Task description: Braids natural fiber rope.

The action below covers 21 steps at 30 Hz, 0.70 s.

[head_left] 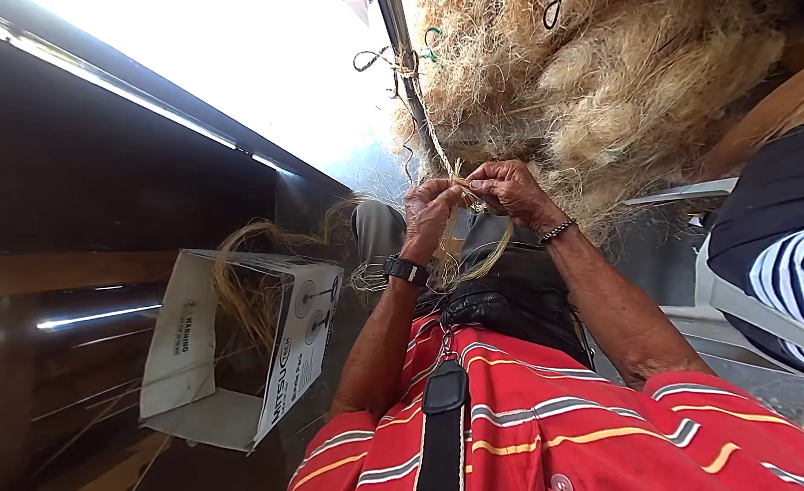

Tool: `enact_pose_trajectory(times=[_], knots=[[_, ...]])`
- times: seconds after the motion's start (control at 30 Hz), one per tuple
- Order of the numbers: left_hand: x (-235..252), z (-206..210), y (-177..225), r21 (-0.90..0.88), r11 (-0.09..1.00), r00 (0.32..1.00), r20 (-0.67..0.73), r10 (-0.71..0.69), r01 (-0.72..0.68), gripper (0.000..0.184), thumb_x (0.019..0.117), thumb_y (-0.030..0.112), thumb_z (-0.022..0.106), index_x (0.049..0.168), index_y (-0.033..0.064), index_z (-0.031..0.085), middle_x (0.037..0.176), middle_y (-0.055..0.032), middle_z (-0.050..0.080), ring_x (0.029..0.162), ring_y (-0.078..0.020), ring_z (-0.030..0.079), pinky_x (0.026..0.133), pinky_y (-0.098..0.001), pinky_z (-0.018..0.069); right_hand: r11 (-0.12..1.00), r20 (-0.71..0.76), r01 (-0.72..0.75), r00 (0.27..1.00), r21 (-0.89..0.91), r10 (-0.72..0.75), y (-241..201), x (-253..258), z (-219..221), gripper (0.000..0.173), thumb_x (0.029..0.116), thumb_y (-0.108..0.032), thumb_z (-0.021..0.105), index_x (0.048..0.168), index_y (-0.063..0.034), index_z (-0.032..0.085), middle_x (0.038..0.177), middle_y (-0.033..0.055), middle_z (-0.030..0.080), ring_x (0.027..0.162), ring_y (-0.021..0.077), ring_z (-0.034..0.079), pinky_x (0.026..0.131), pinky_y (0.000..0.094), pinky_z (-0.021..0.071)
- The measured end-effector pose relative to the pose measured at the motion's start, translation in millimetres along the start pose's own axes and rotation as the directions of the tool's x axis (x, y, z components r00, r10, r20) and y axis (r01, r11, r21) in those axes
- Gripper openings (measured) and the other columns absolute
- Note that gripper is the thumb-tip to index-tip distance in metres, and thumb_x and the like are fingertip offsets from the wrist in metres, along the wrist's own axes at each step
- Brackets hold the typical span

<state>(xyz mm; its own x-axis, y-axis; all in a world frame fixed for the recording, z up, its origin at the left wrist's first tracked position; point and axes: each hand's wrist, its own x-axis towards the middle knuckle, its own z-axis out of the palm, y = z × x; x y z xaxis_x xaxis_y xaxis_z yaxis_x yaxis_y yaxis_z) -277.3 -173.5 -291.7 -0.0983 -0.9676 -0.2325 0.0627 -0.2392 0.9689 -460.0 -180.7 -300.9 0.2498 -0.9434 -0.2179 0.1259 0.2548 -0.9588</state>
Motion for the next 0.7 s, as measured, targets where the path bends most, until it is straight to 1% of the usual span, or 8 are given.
enact_pose_trajectory(times=[0.1,0.13,0.3,0.37,0.47,0.53,0.6,0.7], knots=[[0.1,-0.9,-0.1,0.012,1.000,1.000,0.014,0.018,-0.018,0.005,0.0954,0.001,0.066,0.093,-0.0018,0.069,0.072,-0.0034,0.067,0.056,-0.0052,0.055,0.052,-0.0202,0.0451,1.000,0.003,-0.010,1.000,0.000,0.010,-1.3,-1.8,0.1,0.010,0.0993,-0.002,0.060,0.096,-0.0014,0.070,0.064,-0.0010,0.061,0.042,0.0011,0.037,0.039,0.0180,0.0288],[0.1,-1.4,0.8,0.012,1.000,0.999,0.022,0.026,-0.026,0.005,0.0957,0.000,0.065,0.093,-0.0017,0.069,0.072,-0.0030,0.067,0.056,-0.0048,0.055,0.053,-0.0199,0.0451,1.000,0.005,-0.019,1.000,0.009,0.019,-2.8,-2.6,0.5,0.010,0.0993,-0.002,0.060,0.097,-0.0013,0.069,0.065,-0.0002,0.063,0.042,0.0011,0.037,0.039,0.0180,0.0288],[1.0,-6.6,7.1,0.021,0.999,0.995,0.095,0.040,-0.042,0.009,0.0975,0.000,0.061,0.099,-0.0025,0.069,0.075,-0.0032,0.068,0.060,-0.0051,0.057,0.056,-0.0201,0.0476,0.997,0.028,-0.056,0.998,0.061,0.054,-9.7,-5.6,2.8,0.011,0.1021,-0.002,0.055,0.099,-0.0029,0.066,0.065,-0.0006,0.063,0.041,-0.0004,0.036,0.037,0.0165,0.0273],[1.4,-8.3,9.8,0.032,0.999,0.993,0.110,0.036,-0.039,0.009,0.0981,0.000,0.061,0.098,-0.0022,0.069,0.074,-0.0024,0.067,0.060,-0.0045,0.056,0.055,-0.0196,0.0464,0.997,0.041,-0.055,0.998,0.056,0.053,-10.0,-5.3,3.2,0.012,0.1027,-0.003,0.053,0.099,-0.0039,0.065,0.066,-0.0010,0.062,0.041,-0.0004,0.035,0.037,0.0166,0.0266],[1.6,-12.5,12.9,0.053,0.998,0.991,0.132,0.033,-0.041,0.009,0.0985,0.000,0.059,0.097,-0.0016,0.068,0.075,-0.0018,0.067,0.062,-0.0046,0.059,0.059,-0.0197,0.0496,0.999,0.037,-0.007,0.999,-0.035,0.008,-11.5,-4.4,1.4,0.011,0.1012,-0.001,0.056,0.098,-0.0030,0.066,0.070,-0.0009,0.066,0.044,0.0000,0.040,0.039,0.0172,0.0300],[1.3,-14.8,13.6,0.047,0.998,0.989,0.142,0.037,-0.044,0.010,0.0987,0.000,0.058,0.096,-0.0008,0.068,0.074,-0.0013,0.066,0.060,-0.0039,0.056,0.056,-0.0187,0.0462,0.993,0.042,0.024,0.999,-0.117,-0.019,-12.7,-5.8,-4.9,0.011,0.1004,-0.003,0.058,0.098,-0.0031,0.068,0.072,-0.0013,0.067,0.046,0.0003,0.042,0.041,0.0178,0.0318],[1.0,-16.6,13.9,0.022,0.999,0.988,0.150,0.043,-0.047,0.010,0.0989,0.001,0.058,0.095,0.0003,0.067,0.072,-0.0004,0.064,0.056,-0.0034,0.051,0.052,-0.0179,0.0412,0.989,0.047,0.025,0.999,-0.149,-0.018,-14.4,-9.0,-14.1,0.011,0.1004,-0.004,0.059,0.098,-0.0032,0.070,0.071,-0.0011,0.068,0.044,0.0002,0.041,0.040,0.0182,0.0306],[0.9,-18.7,13.9,-0.046,0.998,0.986,0.158,0.055,-0.049,0.011,0.0995,0.002,0.056,0.093,0.0021,0.066,0.071,0.0004,0.063,0.053,-0.0028,0.048,0.049,-0.0171,0.0400,0.987,0.054,0.026,0.998,-0.157,-0.018,-15.8,-18.3,-34.7,0.011,0.0997,-0.005,0.060,0.100,-0.0033,0.071,0.069,-0.0014,0.066,0.044,0.0006,0.041,0.040,0.0178,0.0313]])
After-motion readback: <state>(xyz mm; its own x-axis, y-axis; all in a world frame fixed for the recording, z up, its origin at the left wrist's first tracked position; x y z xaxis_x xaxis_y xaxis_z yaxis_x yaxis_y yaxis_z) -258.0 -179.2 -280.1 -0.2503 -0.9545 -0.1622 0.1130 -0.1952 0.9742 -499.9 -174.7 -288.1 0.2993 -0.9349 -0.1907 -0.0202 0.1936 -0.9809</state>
